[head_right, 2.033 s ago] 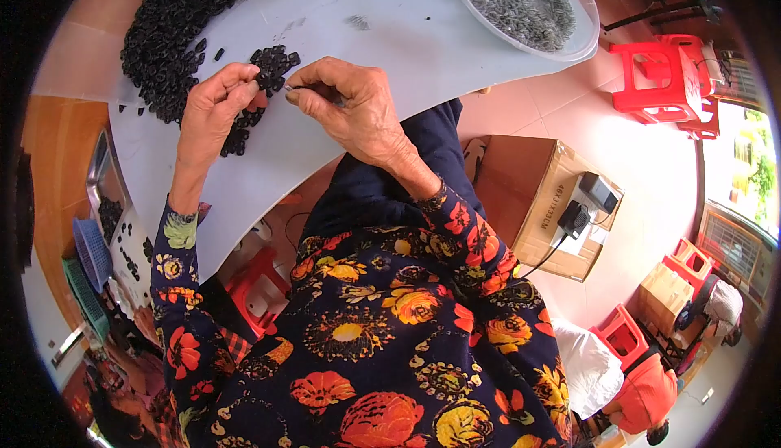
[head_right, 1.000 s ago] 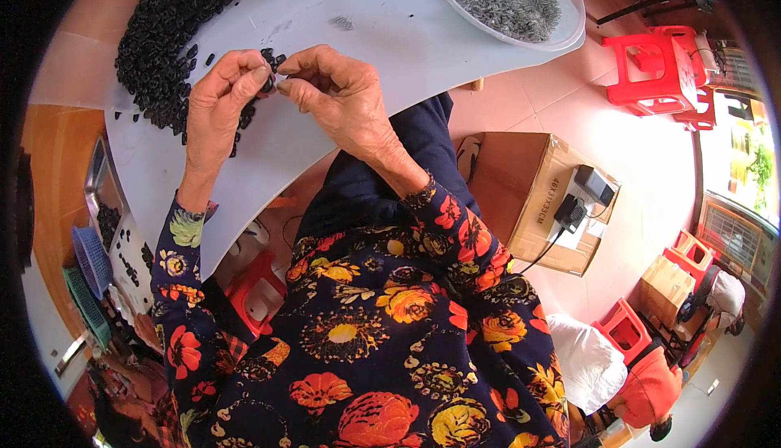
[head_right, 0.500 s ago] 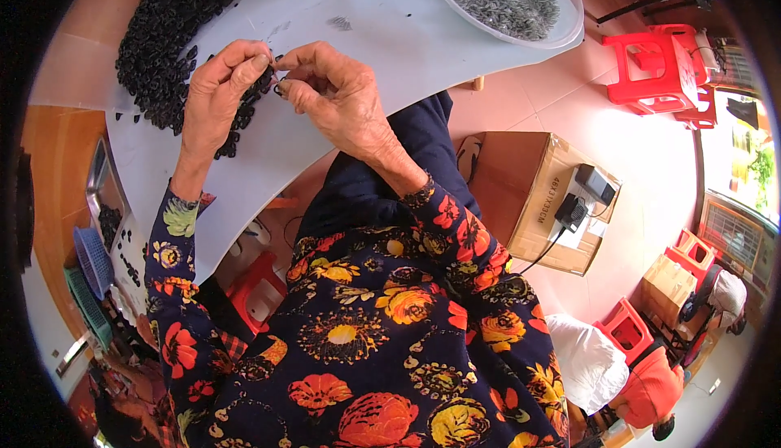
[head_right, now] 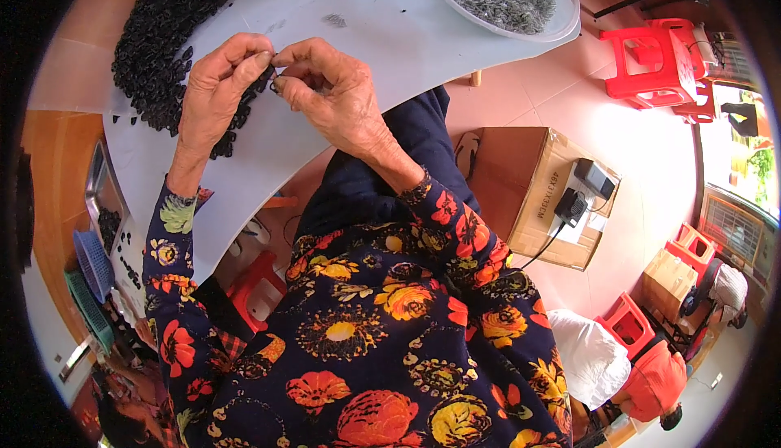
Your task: The person assembles small black rubber/plastic parts by hand at a workbench.
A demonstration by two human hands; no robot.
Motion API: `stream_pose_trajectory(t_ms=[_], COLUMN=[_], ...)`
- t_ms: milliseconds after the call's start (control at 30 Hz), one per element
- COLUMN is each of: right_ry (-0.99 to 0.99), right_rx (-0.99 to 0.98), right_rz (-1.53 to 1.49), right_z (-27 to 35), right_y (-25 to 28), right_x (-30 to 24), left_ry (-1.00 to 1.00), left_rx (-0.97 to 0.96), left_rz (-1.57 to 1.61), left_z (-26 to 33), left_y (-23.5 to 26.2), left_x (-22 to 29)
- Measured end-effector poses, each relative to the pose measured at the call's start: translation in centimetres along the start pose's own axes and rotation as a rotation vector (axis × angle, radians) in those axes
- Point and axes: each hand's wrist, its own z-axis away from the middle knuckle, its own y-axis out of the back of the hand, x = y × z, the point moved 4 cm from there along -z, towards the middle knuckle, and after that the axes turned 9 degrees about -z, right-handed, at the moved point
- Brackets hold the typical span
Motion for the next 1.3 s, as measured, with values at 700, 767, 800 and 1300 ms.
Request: stream_pose_trajectory(t_ms=[700, 767, 800, 1300], right_ry=[0.02, 0.021, 0.032, 0.029], right_rx=[0.023, 0.028, 0.038, 0.06], right_rz=[-0.051, -0.043, -0.036, -0.015], right_z=[0.0, 0.0, 0.0, 0.0], right_y=[-0.2, -0.2, -0.3, -0.4], right_x=[-0.3, -0.2, -0.3, -0.9], left_ry=[0.157, 0.183, 0.194, 0.171], left_rx=[0.12, 0.138, 0.152, 0.186], left_rz=[-0.055, -0.041, -0.016, 0.057], left_z=[2.2, 2.2, 2.2, 2.2], left_y=[-1.4, -1.5, -1.6, -2.6], left_x=[0.4, 0.1, 0.0, -0.6])
